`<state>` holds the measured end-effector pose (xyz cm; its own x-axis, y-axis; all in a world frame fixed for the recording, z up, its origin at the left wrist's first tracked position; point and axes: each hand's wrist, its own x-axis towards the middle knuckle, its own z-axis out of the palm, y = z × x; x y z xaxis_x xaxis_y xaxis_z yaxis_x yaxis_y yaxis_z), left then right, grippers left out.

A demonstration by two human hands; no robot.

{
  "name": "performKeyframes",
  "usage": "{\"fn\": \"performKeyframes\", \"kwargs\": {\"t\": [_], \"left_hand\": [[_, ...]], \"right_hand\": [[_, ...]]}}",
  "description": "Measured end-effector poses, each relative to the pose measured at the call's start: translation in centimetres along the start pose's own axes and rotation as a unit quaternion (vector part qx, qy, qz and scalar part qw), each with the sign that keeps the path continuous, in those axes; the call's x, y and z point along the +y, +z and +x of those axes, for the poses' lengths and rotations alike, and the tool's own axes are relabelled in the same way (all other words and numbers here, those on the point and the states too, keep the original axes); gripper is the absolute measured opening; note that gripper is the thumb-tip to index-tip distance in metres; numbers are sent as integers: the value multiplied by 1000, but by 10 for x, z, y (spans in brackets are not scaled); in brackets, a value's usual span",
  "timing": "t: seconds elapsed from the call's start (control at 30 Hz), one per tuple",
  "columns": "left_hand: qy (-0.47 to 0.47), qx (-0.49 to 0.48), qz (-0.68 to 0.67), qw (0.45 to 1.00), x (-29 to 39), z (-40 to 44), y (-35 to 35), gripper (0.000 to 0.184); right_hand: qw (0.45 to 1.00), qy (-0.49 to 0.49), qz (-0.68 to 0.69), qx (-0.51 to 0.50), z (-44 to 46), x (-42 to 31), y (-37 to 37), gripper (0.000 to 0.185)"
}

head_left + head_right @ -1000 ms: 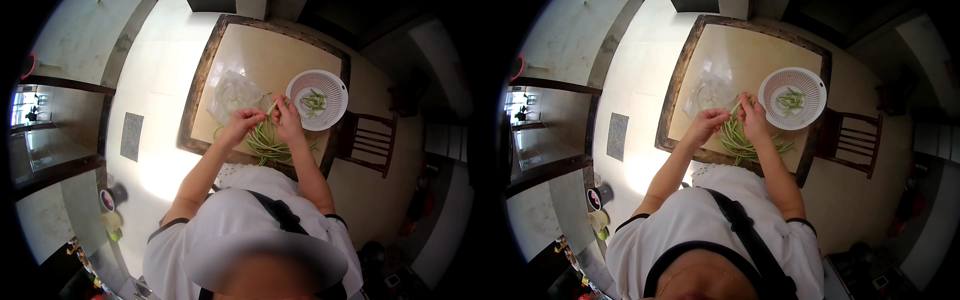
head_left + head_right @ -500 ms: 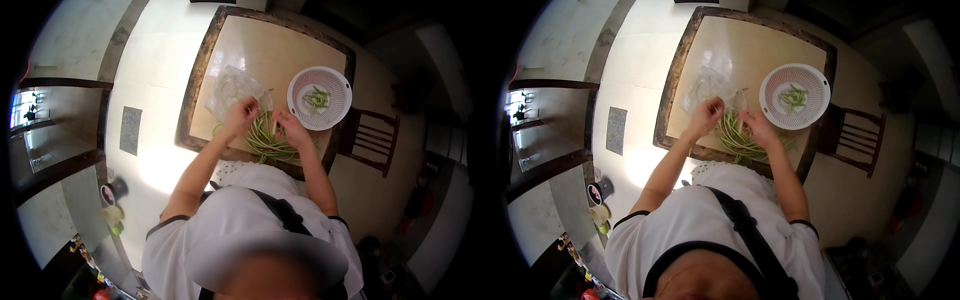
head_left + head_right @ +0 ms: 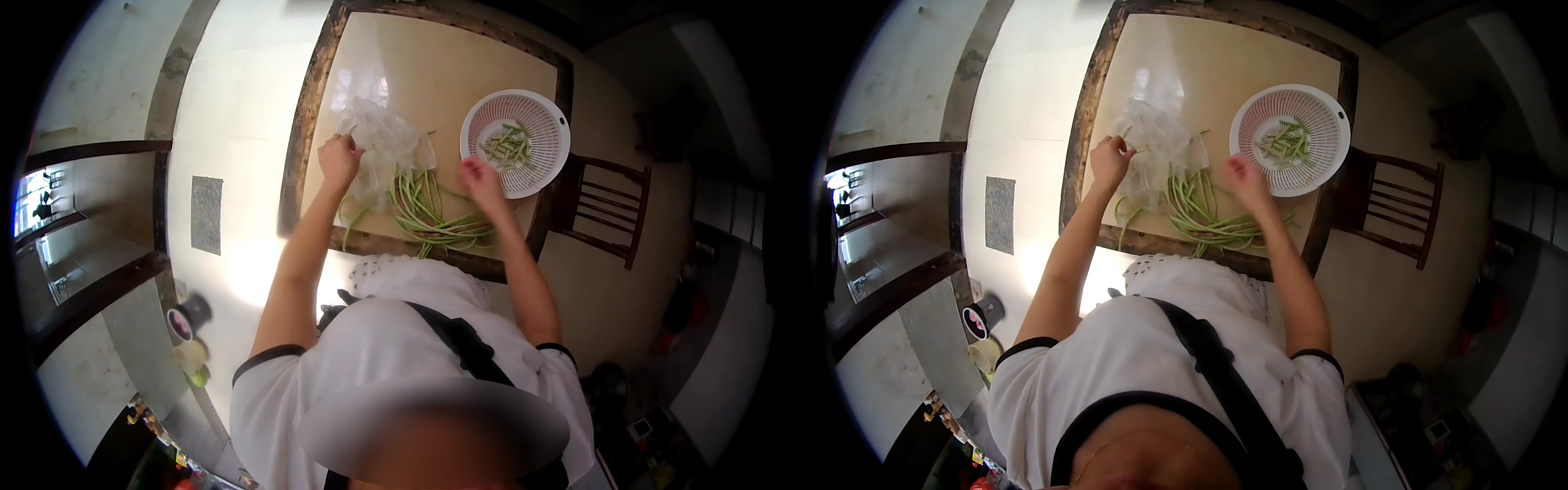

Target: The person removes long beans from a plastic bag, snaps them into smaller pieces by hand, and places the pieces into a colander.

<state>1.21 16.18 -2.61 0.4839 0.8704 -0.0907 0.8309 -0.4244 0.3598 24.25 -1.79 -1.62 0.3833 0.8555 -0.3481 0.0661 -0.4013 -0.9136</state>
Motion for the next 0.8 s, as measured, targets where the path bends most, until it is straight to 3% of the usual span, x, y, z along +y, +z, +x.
{"fn": "performKeyframes", "kwargs": {"t": [0.07, 0.1, 0.13, 0.17, 0.23, 0.27, 0.33, 0.4, 0.47, 0.63, 0.7, 0.73, 0.8], "left_hand": [[-15, 50, -33, 998, 3, -11, 2, 10], [-3, 105, -110, 988, 4, -17, 4, 10], [8, 160, -185, 970, 5, -24, 5, 11], [5, 155, -183, 971, 7, -35, 4, 11], [-83, 64, -375, 921, 17, -56, -1, 14], [-86, 64, -375, 921, 21, -66, 0, 14], [-106, 18, -506, 856, 31, -84, 3, 15], [-120, -7, -516, 848, 40, -96, 3, 16], [-169, -42, -589, 789, 46, -105, 4, 16], [-181, -138, -621, 750, 57, -109, -18, 22], [-164, -270, -606, 730, 70, -106, -40, 23], [-159, -267, -607, 731, 77, -106, -48, 23], [-130, -312, -702, 627, 96, -104, -65, 26]], "right_hand": [[985, -25, -127, -114, -24, -6, 29, 10], [985, -23, -126, -115, -30, 4, 31, 10], [962, -21, -238, -132, -36, 19, 36, 11], [926, -18, -346, -149, -43, 35, 41, 12], [934, 1, -316, -166, -55, 45, 41, 12], [941, 18, -288, -177, -59, 50, 41, 11], [936, -19, -317, -153, -65, 59, 41, 10], [928, -59, -346, -125, -67, 55, 37, 9], [943, -59, -301, -128, -66, 40, 32, 9], [965, -127, -220, -68, -79, -48, 7, 12], [972, -130, -191, -52, -88, -78, 0, 13], [982, -114, -144, -41, -91, -90, -2, 13], [989, -102, -99, -29, -97, -104, -3, 12]]}}
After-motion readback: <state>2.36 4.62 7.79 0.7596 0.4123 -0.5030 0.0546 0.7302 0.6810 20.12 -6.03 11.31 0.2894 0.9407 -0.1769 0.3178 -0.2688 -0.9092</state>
